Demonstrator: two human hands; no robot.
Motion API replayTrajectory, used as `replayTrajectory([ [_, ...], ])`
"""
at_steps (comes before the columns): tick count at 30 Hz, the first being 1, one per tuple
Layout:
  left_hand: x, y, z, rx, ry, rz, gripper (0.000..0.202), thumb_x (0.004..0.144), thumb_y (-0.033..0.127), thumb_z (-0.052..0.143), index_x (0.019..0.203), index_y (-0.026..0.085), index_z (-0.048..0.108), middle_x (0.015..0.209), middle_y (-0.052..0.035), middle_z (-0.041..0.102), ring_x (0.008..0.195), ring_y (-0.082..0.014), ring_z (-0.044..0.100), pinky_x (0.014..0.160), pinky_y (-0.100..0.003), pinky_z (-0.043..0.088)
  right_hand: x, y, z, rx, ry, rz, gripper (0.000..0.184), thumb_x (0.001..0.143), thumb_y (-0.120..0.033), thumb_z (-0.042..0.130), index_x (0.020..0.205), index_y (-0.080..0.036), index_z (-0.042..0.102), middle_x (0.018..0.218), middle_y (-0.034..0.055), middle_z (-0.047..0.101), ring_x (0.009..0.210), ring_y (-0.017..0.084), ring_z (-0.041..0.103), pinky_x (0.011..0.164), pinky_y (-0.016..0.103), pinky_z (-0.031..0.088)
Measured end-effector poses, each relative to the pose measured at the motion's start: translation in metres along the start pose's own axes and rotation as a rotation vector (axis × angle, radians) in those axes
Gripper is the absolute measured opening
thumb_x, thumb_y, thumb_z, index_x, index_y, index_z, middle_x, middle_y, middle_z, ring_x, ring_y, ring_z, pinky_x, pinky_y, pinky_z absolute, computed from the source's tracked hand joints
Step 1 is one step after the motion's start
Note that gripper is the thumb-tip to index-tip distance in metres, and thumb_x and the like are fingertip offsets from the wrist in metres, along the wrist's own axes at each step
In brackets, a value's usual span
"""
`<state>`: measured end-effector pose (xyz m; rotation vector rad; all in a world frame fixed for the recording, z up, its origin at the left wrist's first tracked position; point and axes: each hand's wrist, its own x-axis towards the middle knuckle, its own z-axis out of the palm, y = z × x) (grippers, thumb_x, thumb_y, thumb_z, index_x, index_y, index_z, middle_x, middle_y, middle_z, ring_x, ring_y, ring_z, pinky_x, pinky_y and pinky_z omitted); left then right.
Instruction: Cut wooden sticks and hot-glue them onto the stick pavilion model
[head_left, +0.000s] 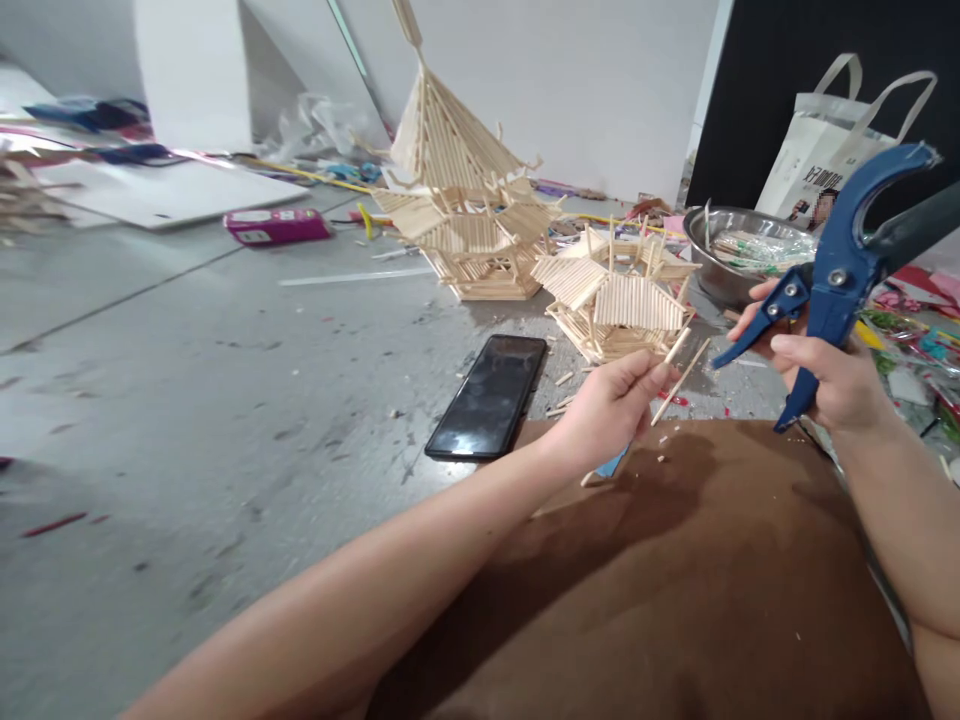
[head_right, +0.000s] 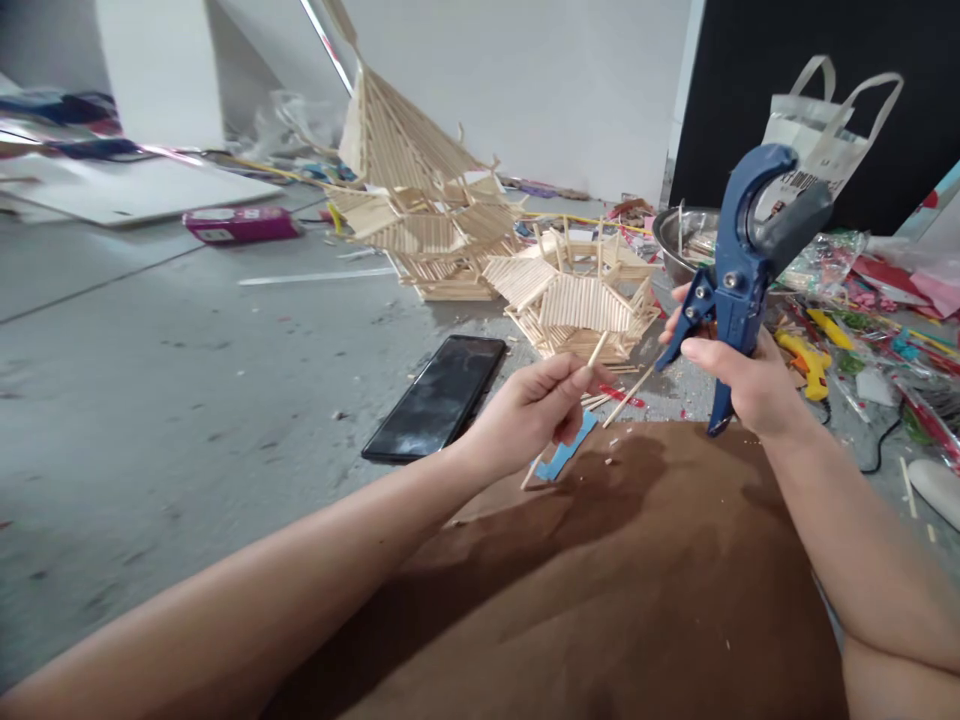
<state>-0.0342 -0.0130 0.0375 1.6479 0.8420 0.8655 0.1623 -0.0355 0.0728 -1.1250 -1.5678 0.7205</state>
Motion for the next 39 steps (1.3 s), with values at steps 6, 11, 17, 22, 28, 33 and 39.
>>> replayTrajectory([
  [6,0.003,-0.009,-0.001,0.201,0.066,0.117,0.027,0.083,0.031,0.037,0.06,0.018,0.039,0.048,0.0064,0.033,0.044,-0.0055,0.031,0.045,-0.018,0.029,-0.02,0.034,-0.007,-0.872,0.028,-0.08,0.039,0.067,-0.028,0.053,0.105,-0.019,0.048,0.095,0.0099,0.057,0.088,0.026,0.053,0.076,0.04,0.041],
  [11,0.001,-0.011,0.001,0.233,0.014,0.145,0.027,0.084,0.031,0.036,0.061,0.018,0.038,0.051,0.0056,0.032,0.048,-0.0065,0.03,0.047,-0.019,0.028,-0.031,0.054,0.004,-0.904,-0.171,0.013,0.036,0.069,-0.025,0.048,0.105,-0.018,0.046,0.091,0.01,0.056,0.082,0.024,0.053,0.071,0.036,0.041],
  [17,0.0,-0.014,0.003,0.245,-0.074,0.147,0.022,0.083,0.028,0.038,0.069,0.015,0.048,0.061,0.0028,0.041,0.058,-0.0076,0.037,0.054,-0.019,0.031,-0.035,0.05,0.017,-0.843,-0.272,-0.034,0.036,0.069,-0.024,0.047,0.104,-0.016,0.045,0.09,0.0102,0.056,0.082,0.023,0.051,0.071,0.034,0.039],
  [22,-0.002,-0.015,0.005,0.238,-0.124,0.136,0.021,0.082,0.027,0.038,0.07,0.014,0.051,0.06,0.0029,0.04,0.058,-0.008,0.036,0.055,-0.019,0.031,-0.041,0.046,0.022,-0.846,-0.282,-0.054,0.036,0.068,-0.021,0.047,0.103,-0.015,0.045,0.086,0.0091,0.056,0.077,0.022,0.051,0.066,0.032,0.038],
  [28,-0.004,-0.011,0.007,0.216,-0.11,0.098,0.024,0.081,0.028,0.039,0.063,0.015,0.048,0.052,0.005,0.033,0.05,-0.0066,0.03,0.048,-0.017,0.028,-0.043,0.046,0.023,-0.844,-0.286,-0.05,0.034,0.067,-0.021,0.047,0.1,-0.016,0.045,0.085,0.0088,0.057,0.076,0.022,0.052,0.065,0.032,0.038],
  [33,-0.004,-0.013,0.008,0.184,-0.104,0.082,0.025,0.081,0.029,0.041,0.061,0.015,0.048,0.051,0.0049,0.034,0.049,-0.0063,0.031,0.047,-0.017,0.028,-0.045,0.044,0.024,-0.838,-0.288,-0.013,0.033,0.068,-0.023,0.047,0.1,-0.017,0.044,0.087,0.0089,0.058,0.077,0.022,0.053,0.065,0.032,0.039],
  [39,-0.004,-0.013,0.008,0.18,-0.103,0.065,0.026,0.081,0.029,0.041,0.061,0.014,0.05,0.05,0.0047,0.036,0.049,-0.0062,0.032,0.046,-0.016,0.029,-0.046,0.045,0.025,-0.819,-0.272,-0.008,0.034,0.068,-0.023,0.048,0.101,-0.018,0.044,0.089,0.009,0.059,0.078,0.022,0.054,0.067,0.033,0.04],
])
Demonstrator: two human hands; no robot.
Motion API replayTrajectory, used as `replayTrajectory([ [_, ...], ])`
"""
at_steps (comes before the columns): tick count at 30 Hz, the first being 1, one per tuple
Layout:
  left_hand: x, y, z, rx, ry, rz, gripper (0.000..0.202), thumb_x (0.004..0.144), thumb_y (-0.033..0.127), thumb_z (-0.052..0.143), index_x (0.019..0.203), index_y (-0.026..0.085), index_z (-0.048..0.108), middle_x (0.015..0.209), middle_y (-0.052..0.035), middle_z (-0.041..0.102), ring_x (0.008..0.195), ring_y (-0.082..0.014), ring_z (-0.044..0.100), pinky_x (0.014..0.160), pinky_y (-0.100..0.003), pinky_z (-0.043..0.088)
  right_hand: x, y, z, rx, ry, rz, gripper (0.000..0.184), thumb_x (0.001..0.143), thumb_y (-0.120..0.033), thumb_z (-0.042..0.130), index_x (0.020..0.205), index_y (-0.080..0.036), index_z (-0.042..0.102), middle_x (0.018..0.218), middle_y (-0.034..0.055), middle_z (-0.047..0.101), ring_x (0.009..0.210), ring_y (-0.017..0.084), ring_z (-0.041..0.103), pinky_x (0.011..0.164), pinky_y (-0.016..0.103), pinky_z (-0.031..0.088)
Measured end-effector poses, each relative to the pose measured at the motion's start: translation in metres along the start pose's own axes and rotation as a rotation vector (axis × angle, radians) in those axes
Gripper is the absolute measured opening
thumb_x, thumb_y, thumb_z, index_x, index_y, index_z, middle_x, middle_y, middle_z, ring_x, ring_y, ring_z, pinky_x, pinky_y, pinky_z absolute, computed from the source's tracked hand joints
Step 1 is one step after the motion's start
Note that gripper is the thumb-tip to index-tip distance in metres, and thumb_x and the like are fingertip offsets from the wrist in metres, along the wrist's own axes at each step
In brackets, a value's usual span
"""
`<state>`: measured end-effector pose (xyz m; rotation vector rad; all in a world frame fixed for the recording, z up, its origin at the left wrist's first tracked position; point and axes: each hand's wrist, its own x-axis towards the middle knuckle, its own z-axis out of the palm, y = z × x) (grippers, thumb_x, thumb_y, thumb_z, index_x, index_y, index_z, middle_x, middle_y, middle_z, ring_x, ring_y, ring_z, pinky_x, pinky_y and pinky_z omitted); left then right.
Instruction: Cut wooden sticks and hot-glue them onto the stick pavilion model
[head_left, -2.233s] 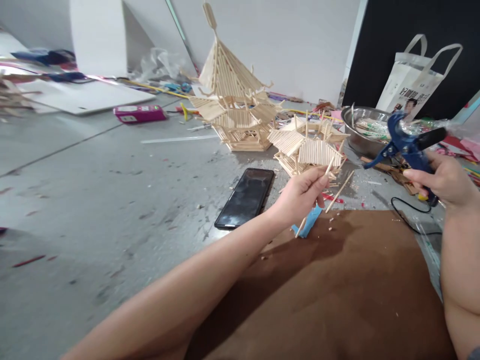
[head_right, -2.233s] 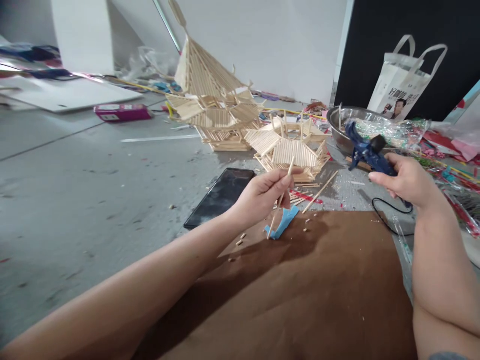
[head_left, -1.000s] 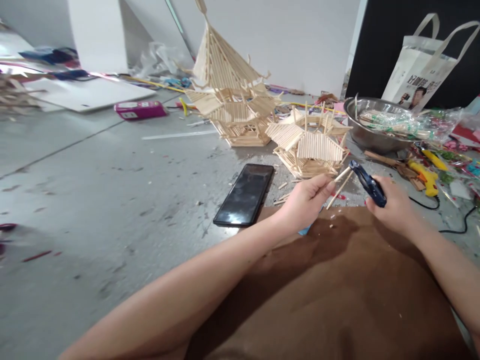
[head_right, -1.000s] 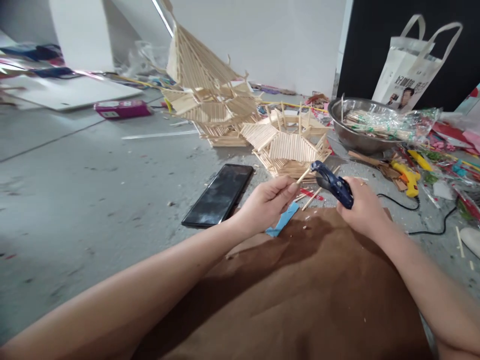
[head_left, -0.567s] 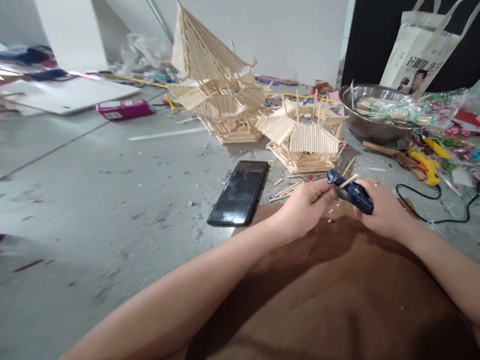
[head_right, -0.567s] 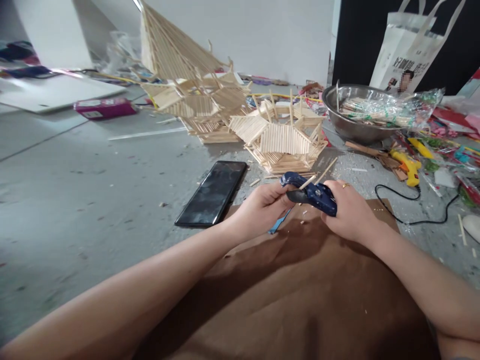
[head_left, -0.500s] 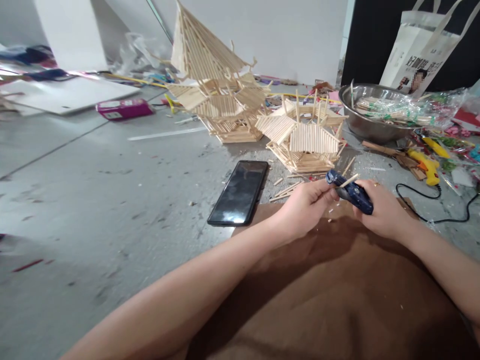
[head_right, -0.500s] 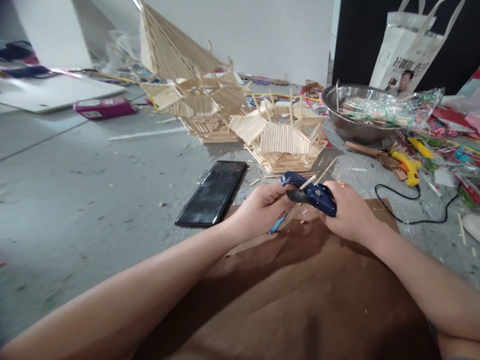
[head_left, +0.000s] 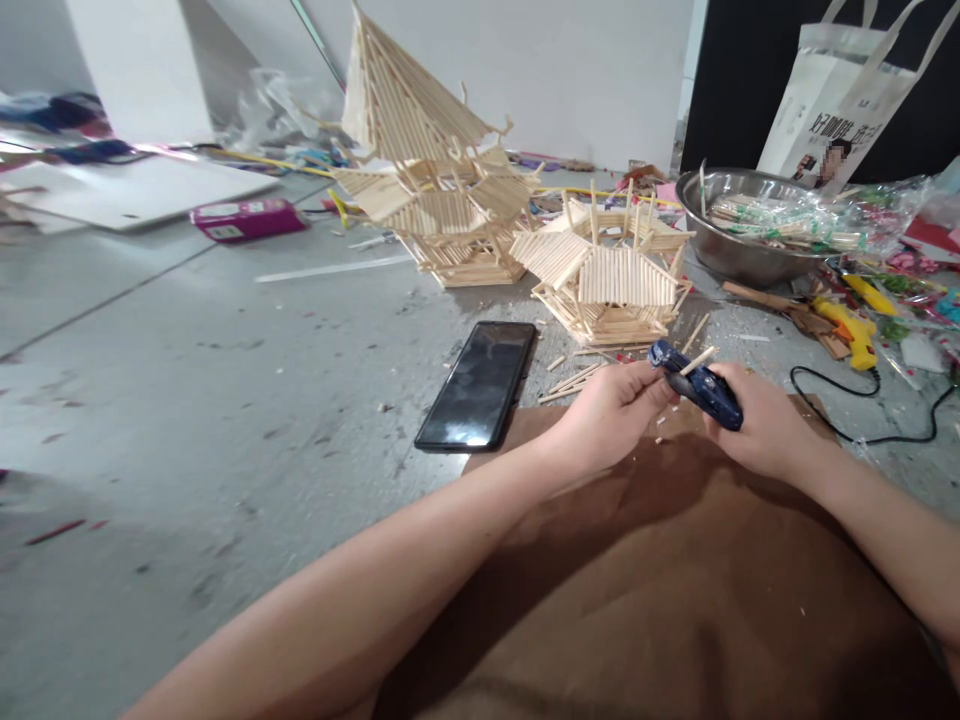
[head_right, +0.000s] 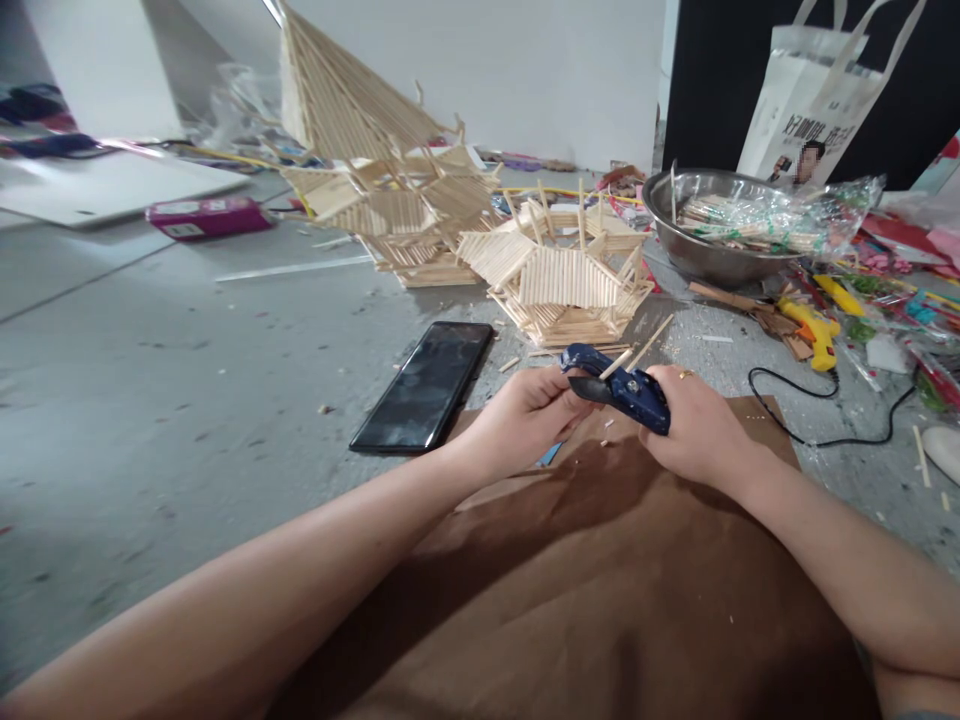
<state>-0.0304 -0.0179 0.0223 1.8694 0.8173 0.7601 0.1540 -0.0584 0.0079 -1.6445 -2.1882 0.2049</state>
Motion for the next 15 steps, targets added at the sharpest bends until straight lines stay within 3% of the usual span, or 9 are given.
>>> replayTrajectory([
  [9,-0.0004,0.0027,-0.0006,0.028,-0.027,-0.008,0.025,0.081,0.027,0.041,0.063,0.014,0.052,0.048,0.0051,0.036,0.048,-0.0059,0.033,0.046,-0.016,0.029,-0.0018,-0.0019,0.0003,-0.033,-0.036,0.055,0.029,0.069,-0.027,0.046,0.097,-0.017,0.047,0.084,0.0084,0.062,0.074,0.022,0.057,0.062,0.031,0.039],
  [15,-0.0012,0.0055,0.0013,0.069,0.019,0.011,0.022,0.08,0.025,0.041,0.065,0.014,0.053,0.051,0.0041,0.042,0.051,-0.007,0.039,0.049,-0.016,0.033,-0.002,-0.0056,-0.0033,-0.154,-0.045,0.088,0.026,0.071,-0.028,0.045,0.095,-0.018,0.049,0.079,0.0074,0.065,0.07,0.022,0.06,0.056,0.029,0.036],
])
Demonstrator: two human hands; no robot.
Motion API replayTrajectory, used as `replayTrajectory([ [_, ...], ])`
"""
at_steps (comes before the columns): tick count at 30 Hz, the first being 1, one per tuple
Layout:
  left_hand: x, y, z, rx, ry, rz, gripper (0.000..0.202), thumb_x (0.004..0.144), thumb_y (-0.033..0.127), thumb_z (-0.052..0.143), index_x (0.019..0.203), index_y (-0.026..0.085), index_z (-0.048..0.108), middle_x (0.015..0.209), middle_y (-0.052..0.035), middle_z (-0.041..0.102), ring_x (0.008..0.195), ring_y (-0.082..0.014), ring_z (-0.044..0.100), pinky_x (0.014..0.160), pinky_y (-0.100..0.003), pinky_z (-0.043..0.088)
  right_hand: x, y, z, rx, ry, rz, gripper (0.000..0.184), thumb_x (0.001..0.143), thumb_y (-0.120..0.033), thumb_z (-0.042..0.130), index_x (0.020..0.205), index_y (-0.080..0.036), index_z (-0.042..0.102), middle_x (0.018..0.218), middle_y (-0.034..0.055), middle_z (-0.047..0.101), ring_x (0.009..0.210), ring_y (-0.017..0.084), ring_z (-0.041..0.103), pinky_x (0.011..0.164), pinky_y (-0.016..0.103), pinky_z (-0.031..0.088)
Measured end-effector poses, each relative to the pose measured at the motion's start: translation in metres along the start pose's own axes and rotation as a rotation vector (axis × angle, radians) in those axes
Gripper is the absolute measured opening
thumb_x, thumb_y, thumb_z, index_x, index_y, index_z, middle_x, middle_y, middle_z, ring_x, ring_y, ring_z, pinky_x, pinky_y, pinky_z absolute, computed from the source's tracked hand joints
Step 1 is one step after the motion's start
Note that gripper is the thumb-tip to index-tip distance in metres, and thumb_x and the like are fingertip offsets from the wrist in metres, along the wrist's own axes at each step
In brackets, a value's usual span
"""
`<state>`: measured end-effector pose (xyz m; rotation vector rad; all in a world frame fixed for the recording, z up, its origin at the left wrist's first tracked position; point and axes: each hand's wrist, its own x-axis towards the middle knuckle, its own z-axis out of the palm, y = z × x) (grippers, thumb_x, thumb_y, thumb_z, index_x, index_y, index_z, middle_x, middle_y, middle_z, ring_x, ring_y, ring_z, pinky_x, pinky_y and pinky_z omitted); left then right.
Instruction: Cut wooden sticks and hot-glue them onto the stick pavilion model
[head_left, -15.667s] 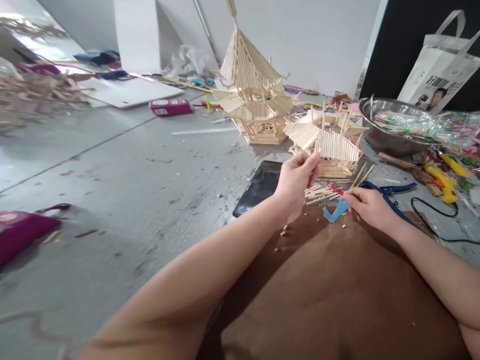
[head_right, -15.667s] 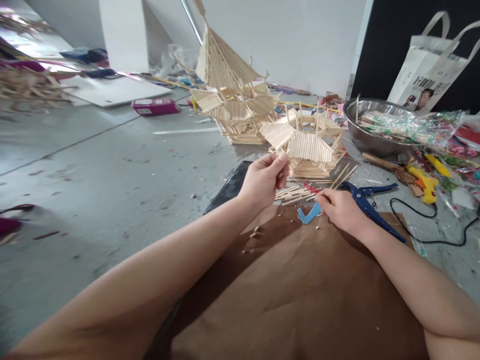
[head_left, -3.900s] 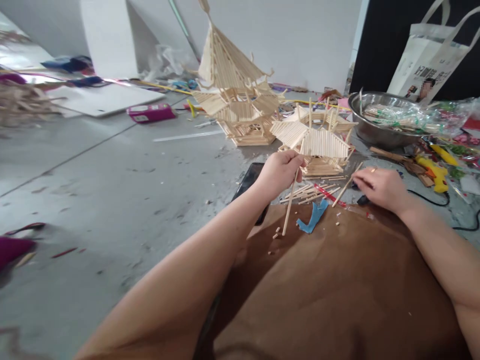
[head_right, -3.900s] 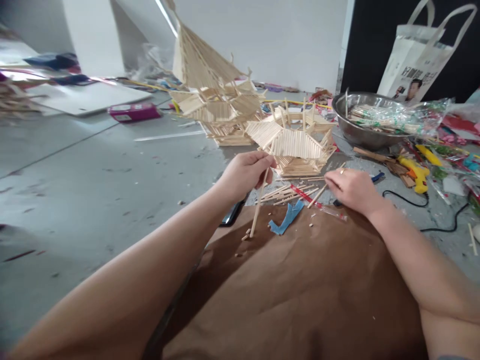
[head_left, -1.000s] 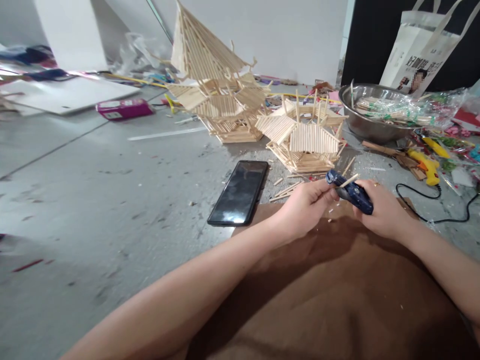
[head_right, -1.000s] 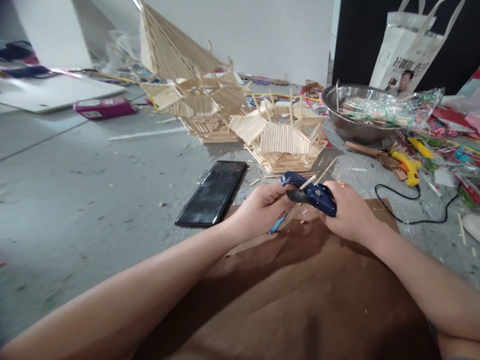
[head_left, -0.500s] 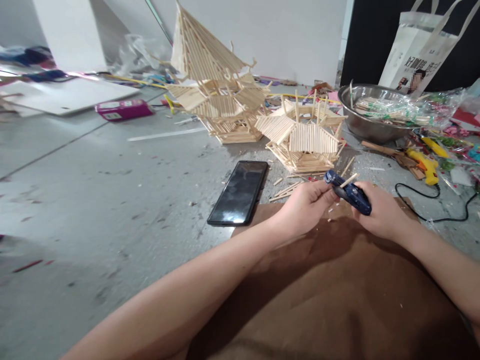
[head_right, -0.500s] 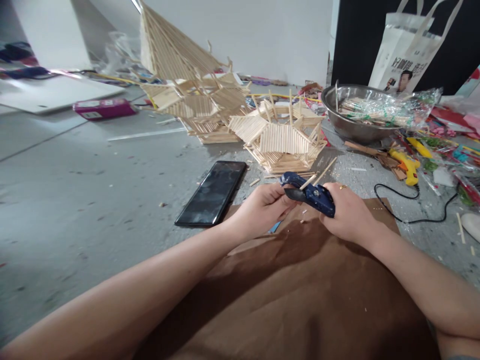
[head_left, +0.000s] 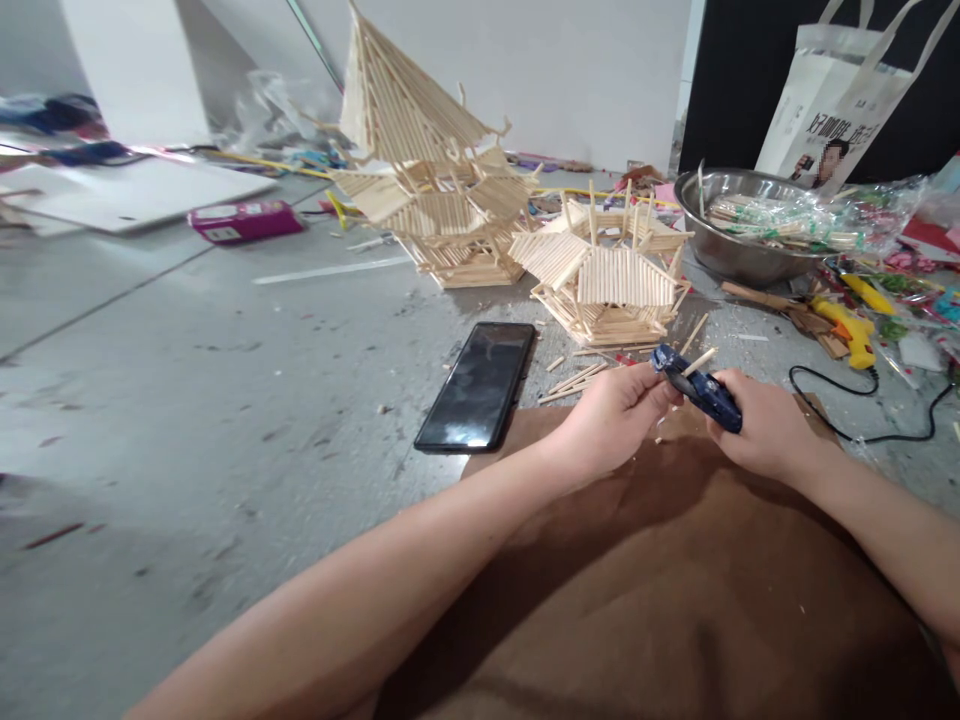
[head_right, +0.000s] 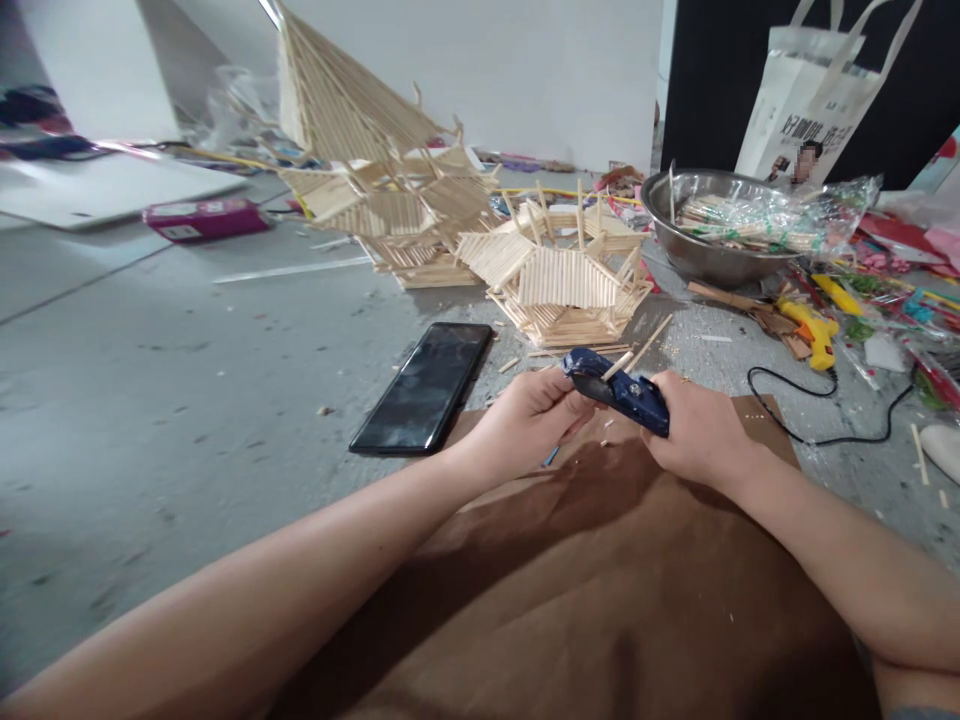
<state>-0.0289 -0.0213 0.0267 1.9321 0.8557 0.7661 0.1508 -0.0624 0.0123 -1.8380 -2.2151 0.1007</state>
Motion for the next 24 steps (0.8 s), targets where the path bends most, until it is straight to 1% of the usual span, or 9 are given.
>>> replayTrajectory([
  [2,0.0,-0.001,0.003,0.016,0.043,0.004,0.02,0.08,0.024,0.041,0.067,0.015,0.053,0.054,0.0033,0.046,0.053,-0.0076,0.042,0.051,-0.017,0.034,0.0,-0.001,-0.001,-0.026,-0.013,0.014,0.024,0.071,-0.029,0.044,0.092,-0.018,0.049,0.077,0.0069,0.065,0.067,0.022,0.06,0.054,0.029,0.035],
  [6,-0.001,-0.005,0.01,0.001,0.187,0.018,0.012,0.077,0.025,0.045,0.074,0.015,0.052,0.063,0.0011,0.053,0.058,-0.0092,0.046,0.055,-0.019,0.037,0.0,-0.003,-0.001,-0.043,-0.021,0.048,0.022,0.073,-0.031,0.043,0.089,-0.019,0.05,0.073,0.0065,0.065,0.064,0.022,0.06,0.052,0.029,0.033],
  [8,-0.002,-0.006,0.012,0.033,0.236,0.032,0.013,0.078,0.024,0.044,0.072,0.015,0.052,0.061,0.0014,0.052,0.057,-0.0093,0.045,0.055,-0.019,0.036,0.001,-0.002,0.0,-0.028,-0.006,0.053,0.023,0.073,-0.032,0.043,0.091,-0.019,0.05,0.074,0.0069,0.065,0.066,0.023,0.06,0.053,0.029,0.034],
  [11,-0.003,-0.005,0.011,0.094,0.247,0.067,0.018,0.078,0.024,0.043,0.065,0.015,0.052,0.056,0.0027,0.048,0.053,-0.0087,0.043,0.053,-0.019,0.033,0.002,-0.001,0.002,0.03,0.014,0.018,0.028,0.072,-0.029,0.044,0.097,-0.017,0.048,0.081,0.0083,0.064,0.073,0.023,0.06,0.058,0.03,0.037],
  [13,-0.003,-0.005,0.008,0.089,0.208,0.088,0.02,0.079,0.024,0.043,0.065,0.015,0.053,0.054,0.0028,0.046,0.052,-0.0085,0.041,0.052,-0.019,0.033,0.003,-0.001,0.002,0.074,0.023,-0.012,0.031,0.071,-0.027,0.045,0.1,-0.016,0.046,0.086,0.0097,0.063,0.077,0.023,0.059,0.062,0.031,0.039],
  [17,0.0,-0.007,0.001,-0.002,0.078,0.098,0.024,0.08,0.029,0.043,0.065,0.014,0.054,0.055,0.0021,0.046,0.055,-0.0085,0.042,0.052,-0.019,0.033,0.001,0.0,0.003,0.122,0.039,-0.041,0.035,0.07,-0.025,0.046,0.103,-0.015,0.044,0.089,0.0106,0.062,0.08,0.023,0.058,0.067,0.032,0.041],
  [21,0.003,-0.008,-0.004,-0.171,-0.031,0.043,0.03,0.078,0.038,0.047,0.059,0.014,0.05,0.049,0.0047,0.038,0.046,-0.0051,0.032,0.043,-0.018,0.026,-0.001,0.002,0.005,0.141,0.049,-0.064,0.036,0.069,-0.023,0.047,0.104,-0.014,0.043,0.09,0.0108,0.06,0.081,0.023,0.057,0.068,0.032,0.041],
  [24,0.005,-0.006,-0.006,-0.333,-0.153,-0.021,0.035,0.076,0.042,0.049,0.056,0.014,0.044,0.043,0.0071,0.031,0.039,-0.003,0.025,0.039,-0.018,0.019,0.0,0.003,0.006,0.16,0.063,-0.109,0.037,0.07,-0.024,0.047,0.105,-0.015,0.042,0.09,0.0101,0.059,0.082,0.023,0.057,0.068,0.032,0.042],
])
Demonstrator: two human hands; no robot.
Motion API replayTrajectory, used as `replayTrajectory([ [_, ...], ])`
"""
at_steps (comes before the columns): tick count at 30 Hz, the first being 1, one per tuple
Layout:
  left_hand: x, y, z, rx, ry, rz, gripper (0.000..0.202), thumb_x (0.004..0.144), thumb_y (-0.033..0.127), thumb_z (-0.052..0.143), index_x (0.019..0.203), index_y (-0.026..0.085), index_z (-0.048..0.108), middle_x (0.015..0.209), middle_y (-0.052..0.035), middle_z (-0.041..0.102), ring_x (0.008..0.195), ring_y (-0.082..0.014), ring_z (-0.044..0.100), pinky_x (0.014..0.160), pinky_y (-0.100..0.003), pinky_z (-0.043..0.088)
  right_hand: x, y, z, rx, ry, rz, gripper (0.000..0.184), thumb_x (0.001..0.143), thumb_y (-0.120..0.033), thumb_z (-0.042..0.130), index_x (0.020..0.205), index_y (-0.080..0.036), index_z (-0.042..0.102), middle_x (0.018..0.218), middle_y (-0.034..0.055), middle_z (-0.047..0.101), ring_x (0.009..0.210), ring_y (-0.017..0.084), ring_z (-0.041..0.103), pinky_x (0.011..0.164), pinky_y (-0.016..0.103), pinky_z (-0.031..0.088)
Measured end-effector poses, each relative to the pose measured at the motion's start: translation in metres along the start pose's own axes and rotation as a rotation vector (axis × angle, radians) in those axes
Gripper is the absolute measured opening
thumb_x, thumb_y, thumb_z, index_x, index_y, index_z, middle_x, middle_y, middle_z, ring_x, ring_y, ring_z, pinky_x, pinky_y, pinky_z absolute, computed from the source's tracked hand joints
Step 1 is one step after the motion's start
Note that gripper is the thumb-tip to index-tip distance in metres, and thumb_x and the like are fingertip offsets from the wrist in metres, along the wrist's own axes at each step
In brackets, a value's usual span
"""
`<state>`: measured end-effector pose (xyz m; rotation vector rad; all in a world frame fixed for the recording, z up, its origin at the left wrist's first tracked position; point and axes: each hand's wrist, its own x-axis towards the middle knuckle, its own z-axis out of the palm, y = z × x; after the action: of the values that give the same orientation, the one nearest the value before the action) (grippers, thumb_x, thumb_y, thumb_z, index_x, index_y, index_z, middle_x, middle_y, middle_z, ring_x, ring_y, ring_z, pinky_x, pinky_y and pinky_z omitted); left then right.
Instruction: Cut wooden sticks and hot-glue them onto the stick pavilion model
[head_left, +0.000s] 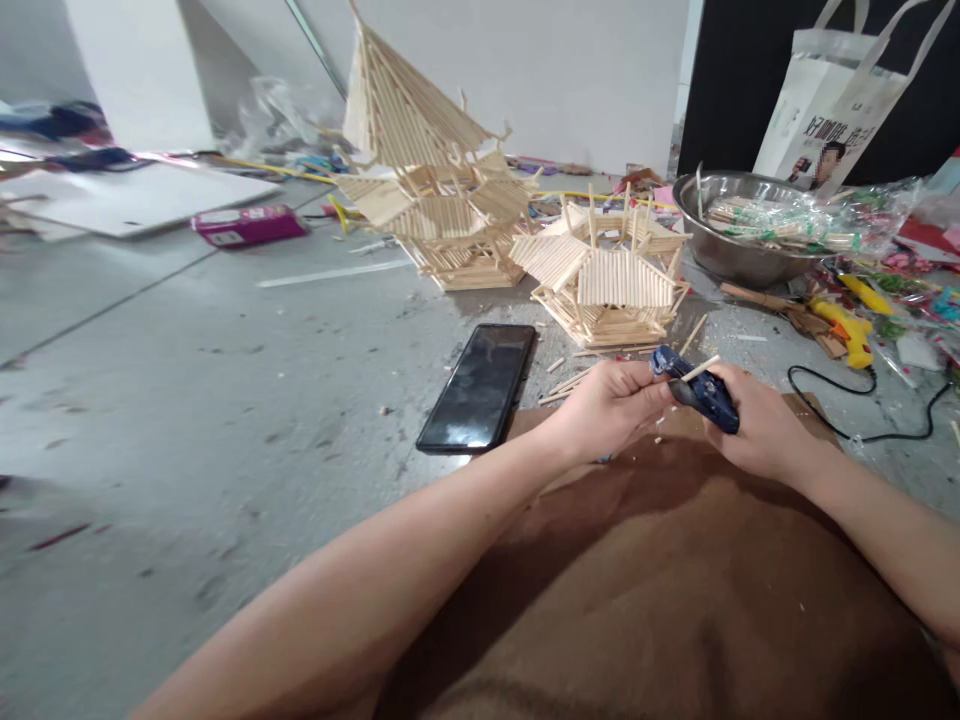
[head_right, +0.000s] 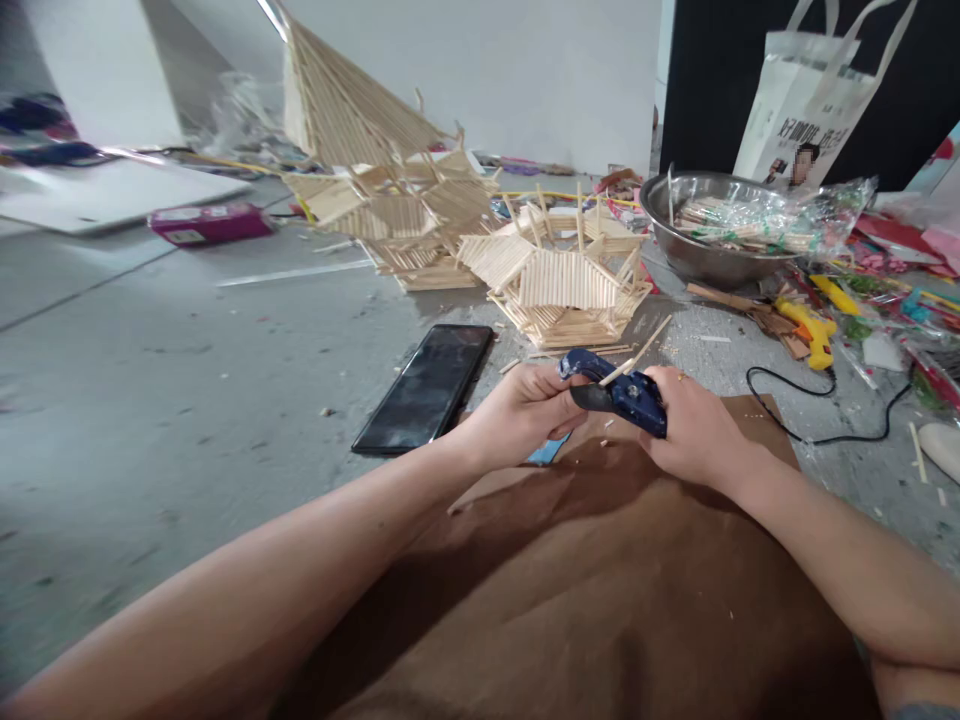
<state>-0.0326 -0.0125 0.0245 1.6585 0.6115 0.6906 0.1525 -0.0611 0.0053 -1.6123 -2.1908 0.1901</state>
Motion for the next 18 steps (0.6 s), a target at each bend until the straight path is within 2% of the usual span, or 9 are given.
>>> replayTrajectory([
  [3,0.0003,0.0002,-0.0017,-0.116,-0.082,-0.06,0.035,0.075,0.045,0.051,0.06,0.014,0.046,0.04,0.0087,0.03,0.036,-0.0021,0.022,0.037,-0.018,0.015,0.0007,0.0011,0.0,0.015,0.005,-0.028,0.035,0.072,-0.028,0.047,0.105,-0.016,0.042,0.09,0.0099,0.059,0.08,0.022,0.057,0.067,0.032,0.042],
  [11,-0.0008,0.0014,-0.005,-0.16,-0.135,-0.164,0.035,0.073,0.045,0.053,0.059,0.014,0.045,0.038,0.0077,0.036,0.034,-0.0015,0.024,0.036,-0.018,0.015,-0.0011,-0.0005,-0.0008,-0.032,-0.009,0.014,0.035,0.074,-0.035,0.045,0.104,-0.016,0.044,0.089,0.0098,0.063,0.079,0.023,0.059,0.064,0.032,0.041],
  [15,-0.0007,0.0007,-0.0057,-0.142,-0.162,-0.145,0.033,0.076,0.042,0.05,0.06,0.014,0.044,0.039,0.0071,0.039,0.035,-0.0019,0.027,0.037,-0.017,0.018,-0.0022,-0.0029,-0.0024,-0.058,-0.058,0.049,0.035,0.072,-0.034,0.046,0.102,-0.016,0.046,0.089,0.0094,0.064,0.079,0.024,0.06,0.063,0.031,0.04],
  [18,-0.0002,0.0006,-0.0048,-0.064,-0.128,-0.119,0.029,0.079,0.039,0.045,0.064,0.014,0.047,0.04,0.0071,0.04,0.035,-0.0025,0.028,0.038,-0.017,0.021,-0.0017,-0.0046,-0.0048,-0.086,-0.093,0.092,0.032,0.071,-0.032,0.046,0.099,-0.016,0.047,0.087,0.009,0.064,0.077,0.024,0.06,0.062,0.031,0.039],
])
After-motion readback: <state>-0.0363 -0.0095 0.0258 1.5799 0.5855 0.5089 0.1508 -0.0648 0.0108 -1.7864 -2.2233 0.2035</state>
